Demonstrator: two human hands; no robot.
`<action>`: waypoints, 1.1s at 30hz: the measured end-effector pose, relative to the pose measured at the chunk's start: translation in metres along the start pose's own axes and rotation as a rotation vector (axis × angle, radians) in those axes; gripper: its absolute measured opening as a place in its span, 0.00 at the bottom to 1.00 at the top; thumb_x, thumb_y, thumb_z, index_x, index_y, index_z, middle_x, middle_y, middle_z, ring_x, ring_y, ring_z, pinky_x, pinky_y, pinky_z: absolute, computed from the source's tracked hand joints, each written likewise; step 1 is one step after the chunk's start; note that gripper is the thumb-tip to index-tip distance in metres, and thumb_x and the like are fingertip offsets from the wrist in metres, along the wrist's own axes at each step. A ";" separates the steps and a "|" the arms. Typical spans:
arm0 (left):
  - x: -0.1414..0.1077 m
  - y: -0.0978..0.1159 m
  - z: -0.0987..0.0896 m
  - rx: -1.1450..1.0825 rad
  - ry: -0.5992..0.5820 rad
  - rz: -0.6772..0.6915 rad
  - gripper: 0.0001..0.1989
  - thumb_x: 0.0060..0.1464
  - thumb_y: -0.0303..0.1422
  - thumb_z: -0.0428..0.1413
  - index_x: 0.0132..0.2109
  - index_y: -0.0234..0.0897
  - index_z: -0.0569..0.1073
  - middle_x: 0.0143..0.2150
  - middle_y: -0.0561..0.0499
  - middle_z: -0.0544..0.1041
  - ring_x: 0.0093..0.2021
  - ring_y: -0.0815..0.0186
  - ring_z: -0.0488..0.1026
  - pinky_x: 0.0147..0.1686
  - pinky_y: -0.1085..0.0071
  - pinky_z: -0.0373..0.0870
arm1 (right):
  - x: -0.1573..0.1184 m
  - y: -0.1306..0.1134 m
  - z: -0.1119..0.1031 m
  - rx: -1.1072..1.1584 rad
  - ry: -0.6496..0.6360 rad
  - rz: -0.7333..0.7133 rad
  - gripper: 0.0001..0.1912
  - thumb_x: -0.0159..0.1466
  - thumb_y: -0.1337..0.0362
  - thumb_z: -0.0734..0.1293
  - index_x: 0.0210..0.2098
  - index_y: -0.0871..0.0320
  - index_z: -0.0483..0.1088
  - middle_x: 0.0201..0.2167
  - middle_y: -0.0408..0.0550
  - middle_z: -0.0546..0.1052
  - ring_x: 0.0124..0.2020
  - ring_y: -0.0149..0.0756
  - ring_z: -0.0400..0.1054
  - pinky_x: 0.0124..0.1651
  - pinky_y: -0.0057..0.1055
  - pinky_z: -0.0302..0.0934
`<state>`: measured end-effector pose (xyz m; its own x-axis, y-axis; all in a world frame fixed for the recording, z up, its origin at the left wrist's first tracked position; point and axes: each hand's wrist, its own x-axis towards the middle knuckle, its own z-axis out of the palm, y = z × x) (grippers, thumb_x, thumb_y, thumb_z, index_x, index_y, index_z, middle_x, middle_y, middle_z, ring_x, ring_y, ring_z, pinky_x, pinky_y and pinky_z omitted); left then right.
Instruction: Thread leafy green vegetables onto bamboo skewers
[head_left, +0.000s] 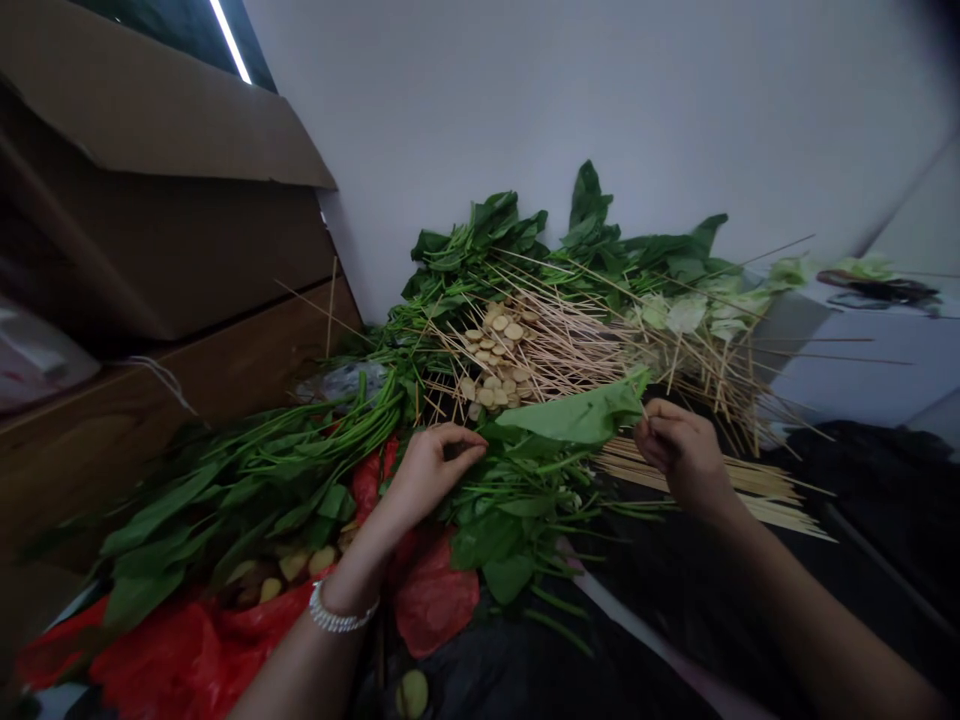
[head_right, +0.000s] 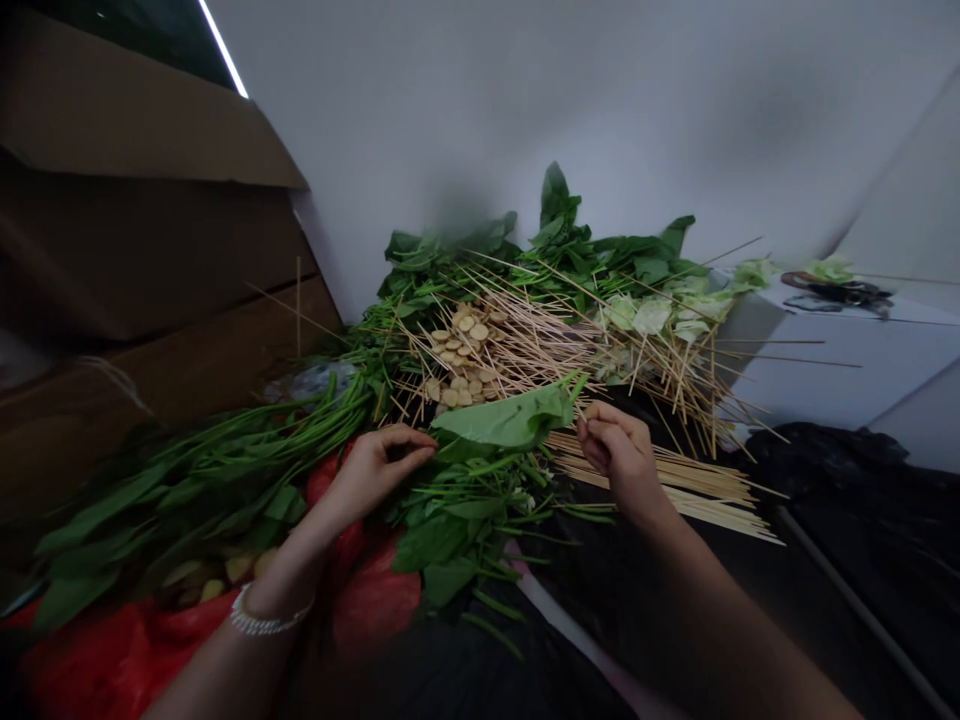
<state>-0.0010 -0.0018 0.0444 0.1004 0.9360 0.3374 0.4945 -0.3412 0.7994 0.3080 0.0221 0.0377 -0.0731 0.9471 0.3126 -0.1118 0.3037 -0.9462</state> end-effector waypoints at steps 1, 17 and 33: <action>0.000 -0.001 0.001 0.081 -0.017 0.052 0.06 0.50 0.36 0.62 0.35 0.41 0.82 0.36 0.48 0.81 0.38 0.60 0.74 0.42 0.66 0.66 | 0.000 0.000 0.001 0.005 -0.005 0.007 0.09 0.59 0.66 0.60 0.22 0.56 0.64 0.13 0.36 0.52 0.15 0.26 0.42 0.18 0.26 0.35; 0.002 0.010 -0.005 -0.389 0.434 0.104 0.07 0.51 0.37 0.63 0.38 0.41 0.80 0.40 0.49 0.80 0.44 0.62 0.74 0.47 0.67 0.68 | -0.014 -0.013 0.015 -0.086 -0.298 0.111 0.13 0.62 0.60 0.62 0.23 0.57 0.63 0.16 0.37 0.55 0.17 0.26 0.45 0.20 0.28 0.36; -0.003 0.012 0.017 -0.862 0.165 -0.368 0.16 0.29 0.36 0.74 0.29 0.37 0.82 0.29 0.50 0.82 0.28 0.70 0.75 0.31 0.75 0.70 | -0.029 -0.006 0.052 -0.239 -0.534 0.159 0.17 0.66 0.53 0.62 0.38 0.61 0.73 0.18 0.38 0.65 0.20 0.26 0.56 0.23 0.24 0.47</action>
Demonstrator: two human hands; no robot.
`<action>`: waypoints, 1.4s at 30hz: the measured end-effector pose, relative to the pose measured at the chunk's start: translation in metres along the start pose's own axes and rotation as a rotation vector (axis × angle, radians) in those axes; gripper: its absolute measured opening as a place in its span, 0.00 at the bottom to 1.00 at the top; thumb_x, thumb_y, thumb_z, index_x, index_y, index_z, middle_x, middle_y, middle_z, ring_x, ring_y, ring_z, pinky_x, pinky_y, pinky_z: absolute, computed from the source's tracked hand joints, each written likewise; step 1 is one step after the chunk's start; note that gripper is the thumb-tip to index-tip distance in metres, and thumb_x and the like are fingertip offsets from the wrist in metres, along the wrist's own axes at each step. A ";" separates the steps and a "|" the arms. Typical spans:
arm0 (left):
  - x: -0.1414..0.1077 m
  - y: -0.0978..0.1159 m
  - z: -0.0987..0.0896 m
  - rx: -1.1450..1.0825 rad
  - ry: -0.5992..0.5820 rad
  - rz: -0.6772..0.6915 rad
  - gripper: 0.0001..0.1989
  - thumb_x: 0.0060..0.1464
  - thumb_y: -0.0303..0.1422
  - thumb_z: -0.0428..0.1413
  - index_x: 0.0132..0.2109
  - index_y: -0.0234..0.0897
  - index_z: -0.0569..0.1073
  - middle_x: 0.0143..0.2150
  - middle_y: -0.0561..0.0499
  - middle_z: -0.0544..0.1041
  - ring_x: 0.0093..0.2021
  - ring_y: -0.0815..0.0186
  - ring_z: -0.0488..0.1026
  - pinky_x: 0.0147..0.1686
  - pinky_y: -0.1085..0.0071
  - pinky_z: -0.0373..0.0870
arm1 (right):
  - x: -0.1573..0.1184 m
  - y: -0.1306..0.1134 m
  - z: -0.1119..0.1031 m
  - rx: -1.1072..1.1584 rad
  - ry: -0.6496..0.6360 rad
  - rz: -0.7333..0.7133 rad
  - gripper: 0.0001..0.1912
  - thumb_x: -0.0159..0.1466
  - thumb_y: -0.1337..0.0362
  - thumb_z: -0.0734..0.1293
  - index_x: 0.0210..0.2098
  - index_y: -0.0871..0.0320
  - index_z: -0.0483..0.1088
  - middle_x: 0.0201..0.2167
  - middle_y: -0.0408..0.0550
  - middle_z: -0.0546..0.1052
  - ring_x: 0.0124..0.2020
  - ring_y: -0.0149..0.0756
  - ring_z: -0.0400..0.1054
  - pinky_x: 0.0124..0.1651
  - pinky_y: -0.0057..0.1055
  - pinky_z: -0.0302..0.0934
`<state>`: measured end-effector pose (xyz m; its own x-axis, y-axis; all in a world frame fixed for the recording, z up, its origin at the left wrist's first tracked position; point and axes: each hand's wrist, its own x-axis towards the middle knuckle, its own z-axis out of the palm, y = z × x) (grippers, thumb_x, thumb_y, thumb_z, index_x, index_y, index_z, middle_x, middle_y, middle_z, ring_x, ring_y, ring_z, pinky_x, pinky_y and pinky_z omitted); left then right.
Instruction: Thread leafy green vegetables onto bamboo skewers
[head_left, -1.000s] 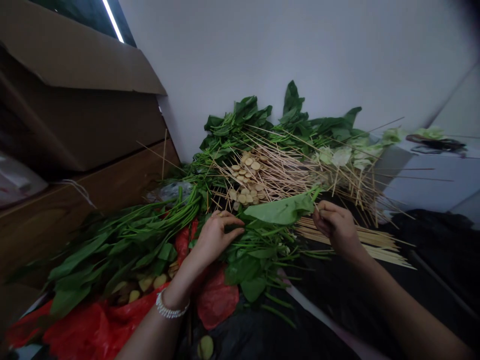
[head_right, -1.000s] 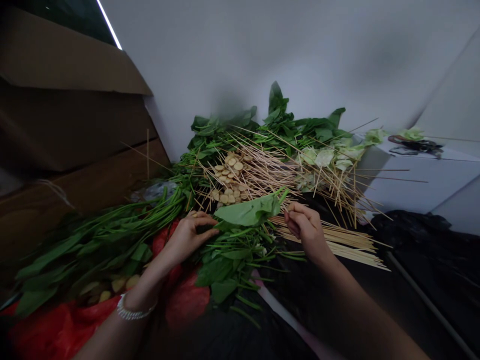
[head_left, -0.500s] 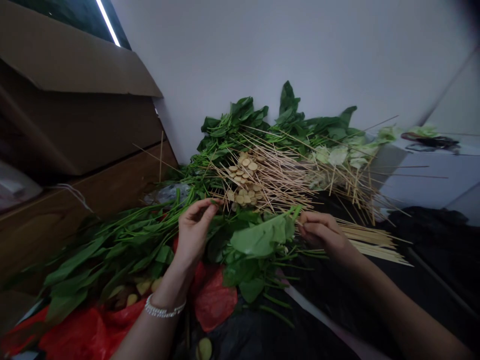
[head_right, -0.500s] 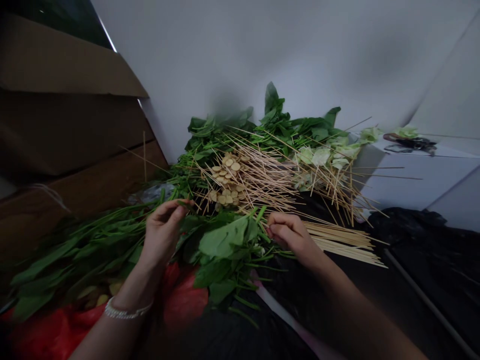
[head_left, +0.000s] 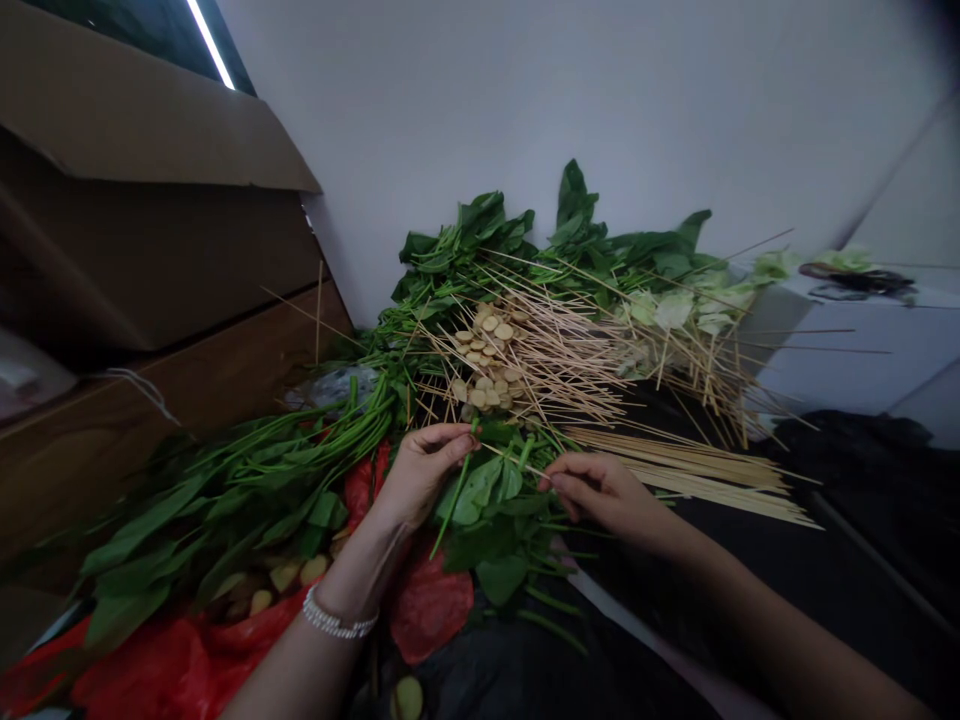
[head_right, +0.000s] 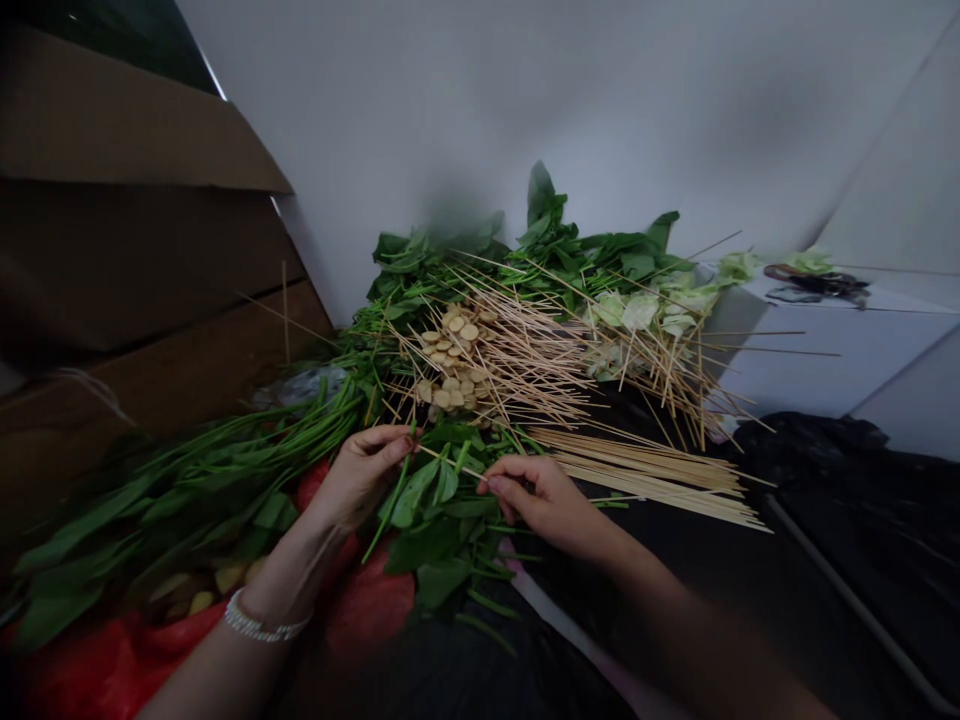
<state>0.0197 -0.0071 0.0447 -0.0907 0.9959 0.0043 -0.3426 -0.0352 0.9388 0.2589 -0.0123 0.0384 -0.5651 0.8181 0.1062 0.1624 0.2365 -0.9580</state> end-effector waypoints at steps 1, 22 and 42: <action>0.000 0.000 0.000 0.019 -0.008 0.000 0.16 0.29 0.36 0.74 0.29 0.37 0.82 0.29 0.49 0.82 0.28 0.69 0.75 0.31 0.74 0.70 | 0.000 0.000 0.000 -0.008 0.004 -0.003 0.17 0.66 0.53 0.62 0.37 0.61 0.73 0.18 0.38 0.65 0.20 0.27 0.56 0.23 0.25 0.48; -0.001 -0.002 -0.005 0.201 -0.050 0.105 0.11 0.38 0.37 0.70 0.32 0.38 0.83 0.31 0.48 0.83 0.30 0.67 0.77 0.35 0.72 0.71 | 0.001 0.002 0.003 -0.053 0.040 0.003 0.15 0.66 0.57 0.62 0.36 0.61 0.74 0.18 0.39 0.67 0.21 0.28 0.59 0.26 0.26 0.52; -0.004 0.001 0.002 0.302 -0.086 0.115 0.11 0.39 0.35 0.70 0.33 0.37 0.82 0.30 0.51 0.81 0.30 0.70 0.74 0.33 0.76 0.69 | 0.003 0.005 0.006 -0.098 0.021 0.002 0.16 0.67 0.58 0.60 0.38 0.63 0.74 0.17 0.40 0.66 0.20 0.28 0.57 0.25 0.26 0.50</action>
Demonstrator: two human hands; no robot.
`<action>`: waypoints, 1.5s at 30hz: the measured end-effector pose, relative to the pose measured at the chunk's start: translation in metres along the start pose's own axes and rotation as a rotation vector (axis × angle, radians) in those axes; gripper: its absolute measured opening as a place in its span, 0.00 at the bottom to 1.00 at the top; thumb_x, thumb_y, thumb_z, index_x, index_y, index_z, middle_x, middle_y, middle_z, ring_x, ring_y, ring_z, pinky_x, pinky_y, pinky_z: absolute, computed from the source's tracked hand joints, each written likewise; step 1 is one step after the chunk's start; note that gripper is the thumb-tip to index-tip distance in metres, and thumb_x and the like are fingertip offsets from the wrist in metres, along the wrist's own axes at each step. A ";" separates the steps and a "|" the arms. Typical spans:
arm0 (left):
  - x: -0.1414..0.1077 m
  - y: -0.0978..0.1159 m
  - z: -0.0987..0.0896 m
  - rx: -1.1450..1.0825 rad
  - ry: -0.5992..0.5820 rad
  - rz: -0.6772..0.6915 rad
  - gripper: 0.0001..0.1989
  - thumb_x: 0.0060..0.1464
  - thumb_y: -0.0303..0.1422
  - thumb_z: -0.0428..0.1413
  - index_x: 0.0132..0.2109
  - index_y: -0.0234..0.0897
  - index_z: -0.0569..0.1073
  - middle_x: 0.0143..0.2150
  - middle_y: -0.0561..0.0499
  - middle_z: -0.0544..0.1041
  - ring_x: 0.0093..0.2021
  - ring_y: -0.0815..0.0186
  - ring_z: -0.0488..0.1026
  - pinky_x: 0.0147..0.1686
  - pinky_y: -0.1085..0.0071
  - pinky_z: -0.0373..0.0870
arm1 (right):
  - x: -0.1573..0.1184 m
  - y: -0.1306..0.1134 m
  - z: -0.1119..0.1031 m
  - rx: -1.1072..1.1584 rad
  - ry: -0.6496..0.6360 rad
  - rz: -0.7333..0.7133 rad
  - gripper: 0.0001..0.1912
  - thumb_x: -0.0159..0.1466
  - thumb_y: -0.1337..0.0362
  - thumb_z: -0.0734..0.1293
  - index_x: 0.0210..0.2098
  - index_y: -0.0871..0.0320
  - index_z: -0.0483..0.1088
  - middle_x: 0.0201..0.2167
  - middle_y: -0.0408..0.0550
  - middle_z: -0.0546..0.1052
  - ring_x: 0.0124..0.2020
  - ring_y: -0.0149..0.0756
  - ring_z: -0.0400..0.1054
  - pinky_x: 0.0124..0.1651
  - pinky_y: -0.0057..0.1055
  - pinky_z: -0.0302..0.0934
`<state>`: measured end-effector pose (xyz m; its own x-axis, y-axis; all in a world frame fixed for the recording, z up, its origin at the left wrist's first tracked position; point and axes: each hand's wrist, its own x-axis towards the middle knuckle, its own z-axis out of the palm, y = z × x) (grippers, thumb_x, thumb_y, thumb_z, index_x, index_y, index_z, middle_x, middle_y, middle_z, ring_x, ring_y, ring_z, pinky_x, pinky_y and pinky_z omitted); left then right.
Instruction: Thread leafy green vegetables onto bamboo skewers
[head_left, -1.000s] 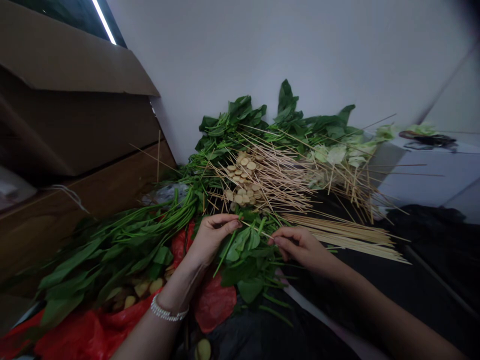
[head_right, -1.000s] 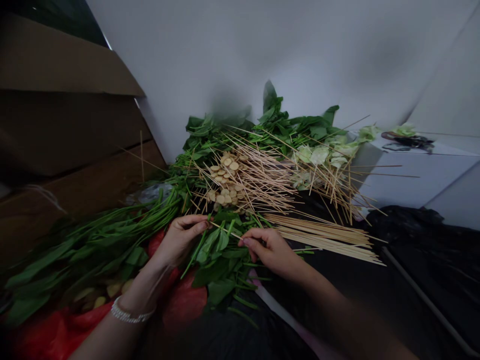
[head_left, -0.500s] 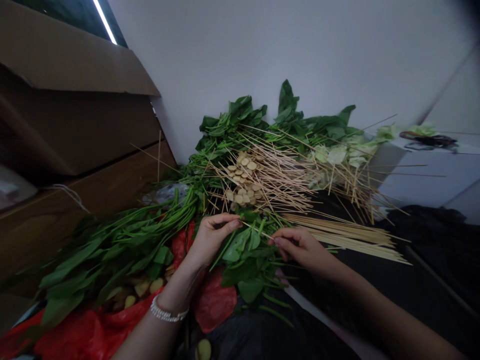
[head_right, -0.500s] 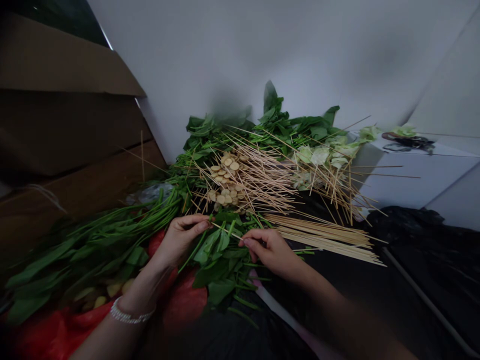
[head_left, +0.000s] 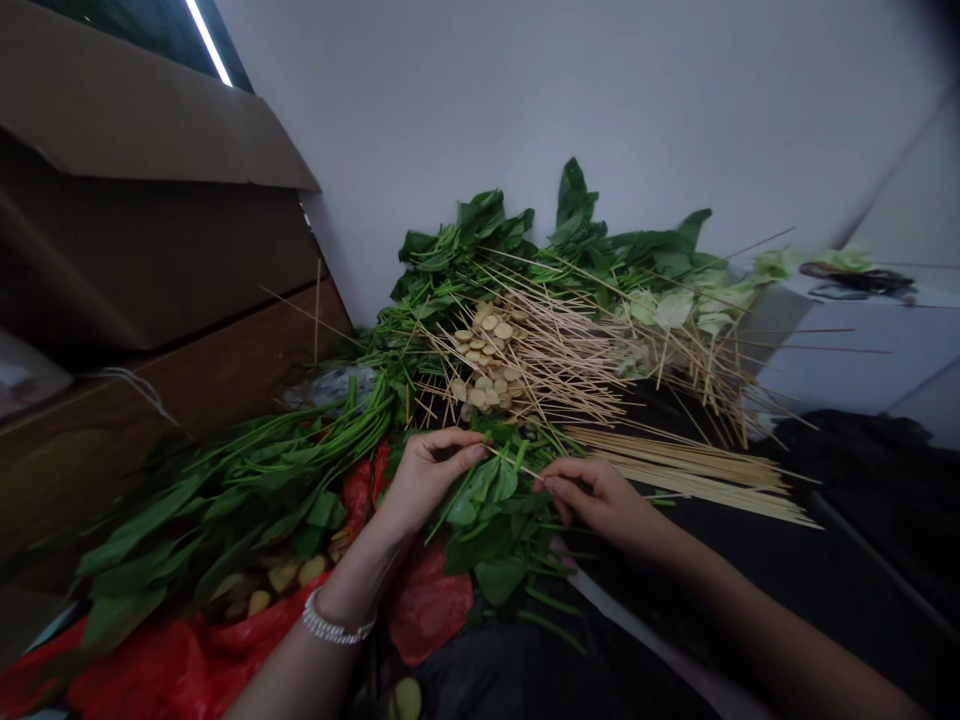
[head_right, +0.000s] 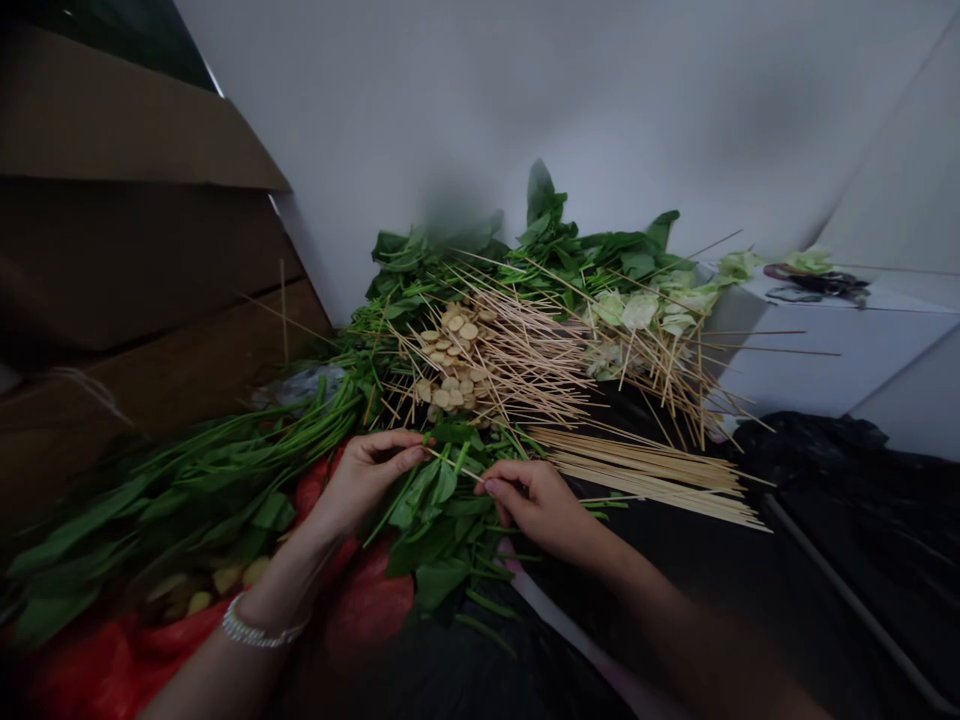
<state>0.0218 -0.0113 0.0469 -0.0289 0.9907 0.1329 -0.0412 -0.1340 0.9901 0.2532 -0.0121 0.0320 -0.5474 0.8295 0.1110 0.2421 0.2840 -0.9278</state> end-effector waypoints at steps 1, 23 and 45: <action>0.000 -0.001 0.000 -0.037 0.004 -0.016 0.12 0.39 0.35 0.70 0.34 0.37 0.82 0.29 0.53 0.80 0.29 0.71 0.73 0.32 0.76 0.68 | 0.000 -0.001 0.000 0.003 0.003 -0.002 0.16 0.67 0.58 0.60 0.37 0.63 0.74 0.17 0.40 0.66 0.20 0.28 0.58 0.25 0.27 0.50; 0.004 -0.014 0.002 -0.063 -0.033 0.034 0.28 0.56 0.54 0.53 0.51 0.36 0.77 0.42 0.45 0.81 0.39 0.61 0.76 0.40 0.68 0.70 | -0.002 -0.002 -0.026 0.256 0.251 -0.036 0.12 0.67 0.56 0.63 0.35 0.58 0.71 0.15 0.36 0.63 0.16 0.23 0.50 0.19 0.23 0.41; -0.001 -0.004 0.004 -0.005 -0.071 0.029 0.15 0.49 0.39 0.65 0.41 0.36 0.74 0.36 0.48 0.82 0.35 0.66 0.76 0.40 0.71 0.70 | -0.006 -0.004 -0.049 0.518 0.272 -0.041 0.12 0.63 0.54 0.67 0.33 0.57 0.69 0.12 0.34 0.59 0.12 0.23 0.42 0.18 0.27 0.34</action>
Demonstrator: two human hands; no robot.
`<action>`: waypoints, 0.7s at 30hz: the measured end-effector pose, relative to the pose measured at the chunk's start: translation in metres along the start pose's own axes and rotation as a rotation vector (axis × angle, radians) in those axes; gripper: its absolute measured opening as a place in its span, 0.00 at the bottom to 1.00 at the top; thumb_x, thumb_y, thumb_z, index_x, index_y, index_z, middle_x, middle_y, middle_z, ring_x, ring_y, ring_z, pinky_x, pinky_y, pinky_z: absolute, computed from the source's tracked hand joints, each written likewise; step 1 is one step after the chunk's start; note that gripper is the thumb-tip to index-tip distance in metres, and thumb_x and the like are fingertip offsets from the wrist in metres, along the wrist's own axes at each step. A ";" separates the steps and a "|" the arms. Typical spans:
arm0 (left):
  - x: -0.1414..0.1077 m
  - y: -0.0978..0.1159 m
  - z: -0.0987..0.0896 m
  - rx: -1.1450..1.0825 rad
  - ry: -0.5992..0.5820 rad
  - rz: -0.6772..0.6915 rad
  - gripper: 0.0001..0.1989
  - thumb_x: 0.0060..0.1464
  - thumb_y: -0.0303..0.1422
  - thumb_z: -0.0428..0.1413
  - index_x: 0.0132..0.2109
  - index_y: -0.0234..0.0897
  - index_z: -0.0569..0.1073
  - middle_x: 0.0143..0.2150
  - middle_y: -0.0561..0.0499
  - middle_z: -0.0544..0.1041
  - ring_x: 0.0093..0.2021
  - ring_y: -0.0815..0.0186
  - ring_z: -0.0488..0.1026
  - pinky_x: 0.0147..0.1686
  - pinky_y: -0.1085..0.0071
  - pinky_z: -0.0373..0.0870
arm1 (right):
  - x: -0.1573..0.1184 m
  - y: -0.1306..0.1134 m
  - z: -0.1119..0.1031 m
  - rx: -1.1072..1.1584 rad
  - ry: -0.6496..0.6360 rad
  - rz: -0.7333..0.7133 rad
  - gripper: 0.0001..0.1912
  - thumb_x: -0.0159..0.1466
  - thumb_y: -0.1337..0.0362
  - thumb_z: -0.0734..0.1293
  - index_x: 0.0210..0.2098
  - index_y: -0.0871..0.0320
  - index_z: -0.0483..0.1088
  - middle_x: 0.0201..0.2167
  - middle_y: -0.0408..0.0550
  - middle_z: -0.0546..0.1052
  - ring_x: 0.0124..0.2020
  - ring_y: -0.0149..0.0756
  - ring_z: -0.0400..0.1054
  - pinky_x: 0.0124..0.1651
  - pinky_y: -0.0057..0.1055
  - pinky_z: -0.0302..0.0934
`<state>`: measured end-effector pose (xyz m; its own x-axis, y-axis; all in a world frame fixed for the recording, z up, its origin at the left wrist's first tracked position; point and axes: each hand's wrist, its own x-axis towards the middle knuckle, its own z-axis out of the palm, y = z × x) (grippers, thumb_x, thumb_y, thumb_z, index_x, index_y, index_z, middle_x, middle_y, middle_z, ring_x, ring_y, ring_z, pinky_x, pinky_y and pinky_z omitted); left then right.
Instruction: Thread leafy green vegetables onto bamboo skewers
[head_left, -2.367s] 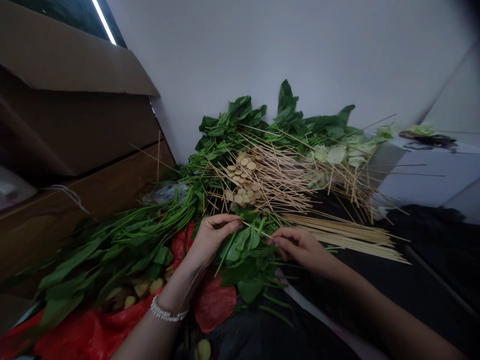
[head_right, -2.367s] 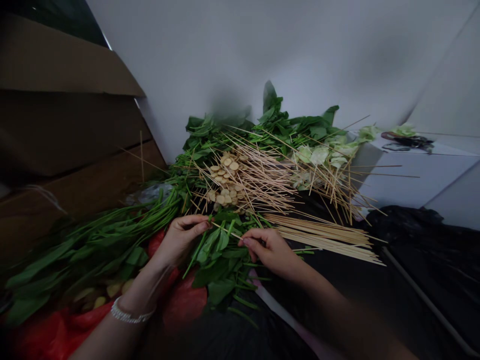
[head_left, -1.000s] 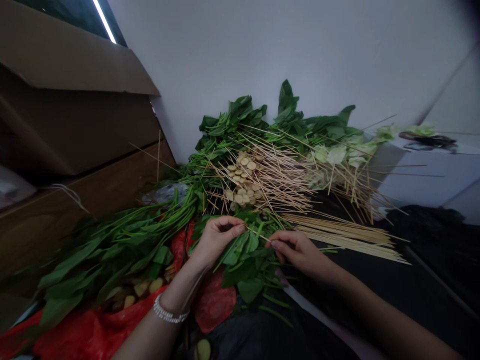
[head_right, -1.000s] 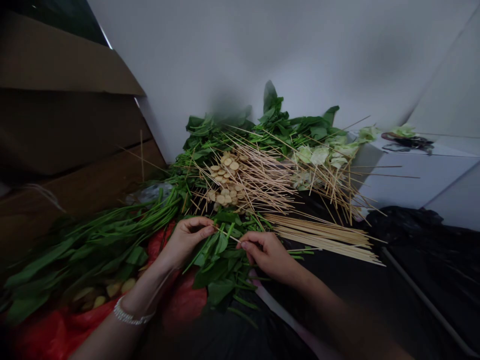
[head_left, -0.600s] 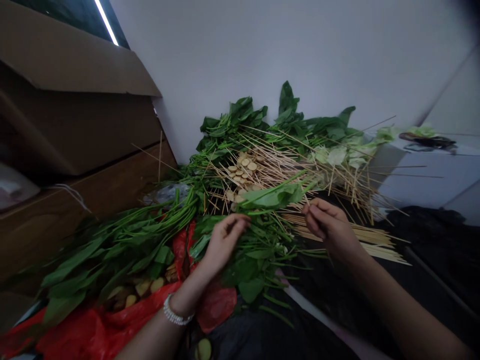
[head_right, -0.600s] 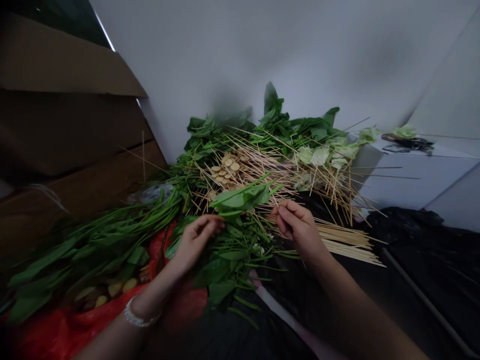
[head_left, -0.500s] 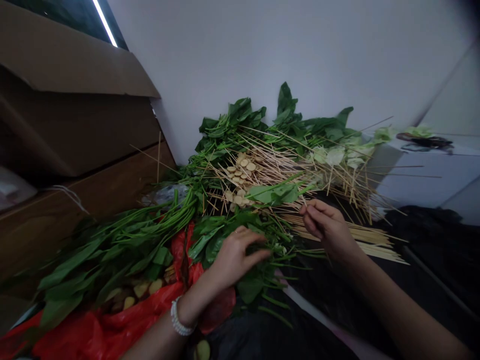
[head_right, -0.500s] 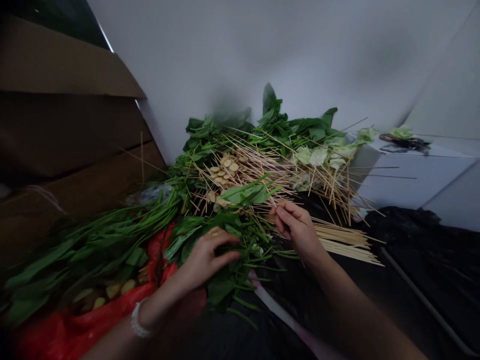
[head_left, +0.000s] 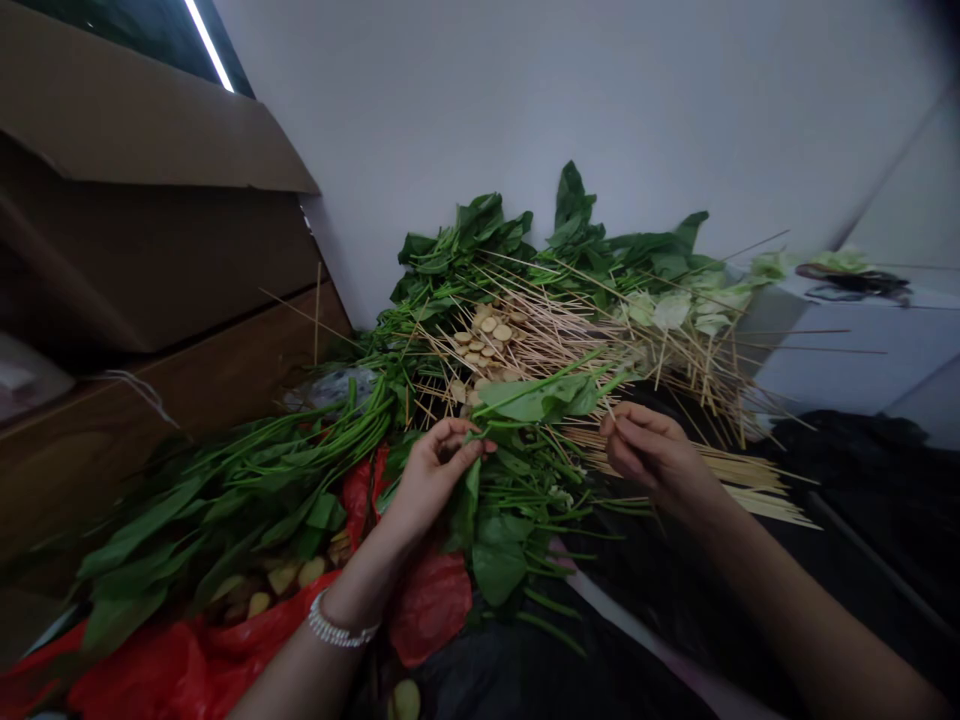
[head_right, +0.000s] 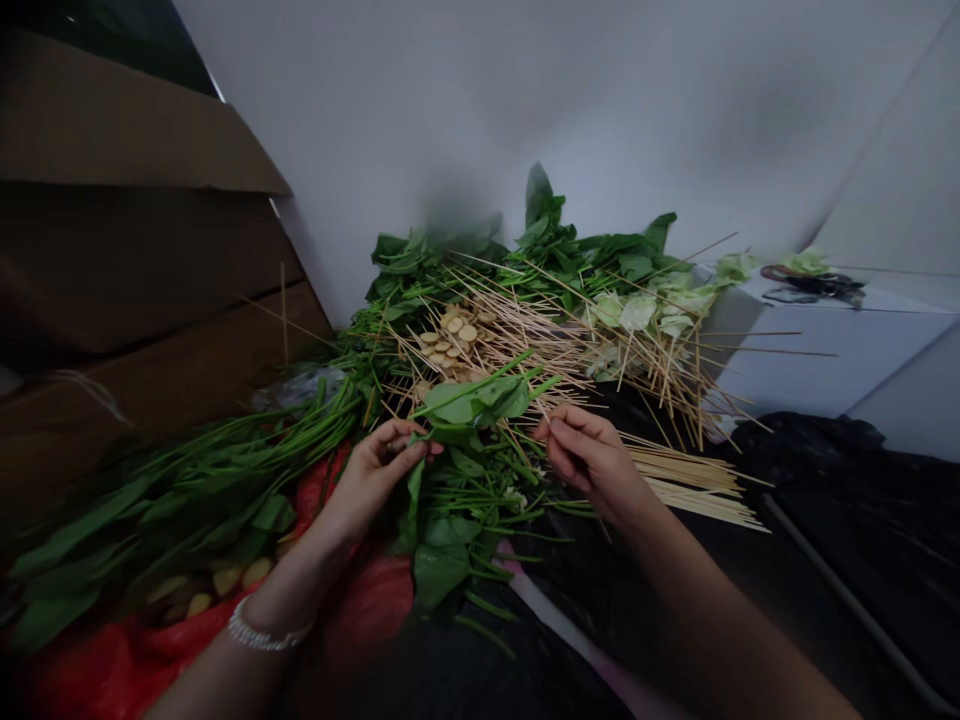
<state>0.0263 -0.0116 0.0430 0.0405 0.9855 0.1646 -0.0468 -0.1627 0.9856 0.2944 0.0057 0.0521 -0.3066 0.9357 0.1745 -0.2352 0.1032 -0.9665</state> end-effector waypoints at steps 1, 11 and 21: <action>0.000 0.000 0.000 -0.041 0.019 -0.027 0.17 0.47 0.39 0.66 0.43 0.36 0.75 0.36 0.47 0.82 0.35 0.66 0.76 0.41 0.72 0.70 | 0.000 0.000 0.000 0.035 -0.037 0.022 0.12 0.63 0.54 0.67 0.32 0.57 0.69 0.12 0.34 0.59 0.12 0.23 0.41 0.18 0.27 0.33; 0.004 -0.004 -0.005 -0.175 0.206 -0.130 0.25 0.43 0.40 0.68 0.49 0.35 0.78 0.32 0.50 0.82 0.28 0.70 0.74 0.30 0.76 0.69 | -0.002 -0.003 -0.007 0.100 -0.167 0.106 0.14 0.61 0.51 0.68 0.30 0.56 0.67 0.10 0.32 0.54 0.12 0.22 0.39 0.18 0.26 0.35; 0.000 -0.001 0.000 -0.042 0.146 -0.072 0.15 0.40 0.35 0.69 0.38 0.36 0.81 0.34 0.48 0.82 0.31 0.68 0.75 0.33 0.75 0.69 | -0.003 0.030 0.023 -0.147 -0.451 0.367 0.18 0.64 0.49 0.65 0.35 0.60 0.70 0.14 0.34 0.63 0.12 0.21 0.44 0.16 0.21 0.36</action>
<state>0.0261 -0.0110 0.0416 -0.0999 0.9915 0.0835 -0.0908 -0.0927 0.9915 0.2667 -0.0016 0.0266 -0.7125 0.6868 -0.1441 0.0805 -0.1240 -0.9890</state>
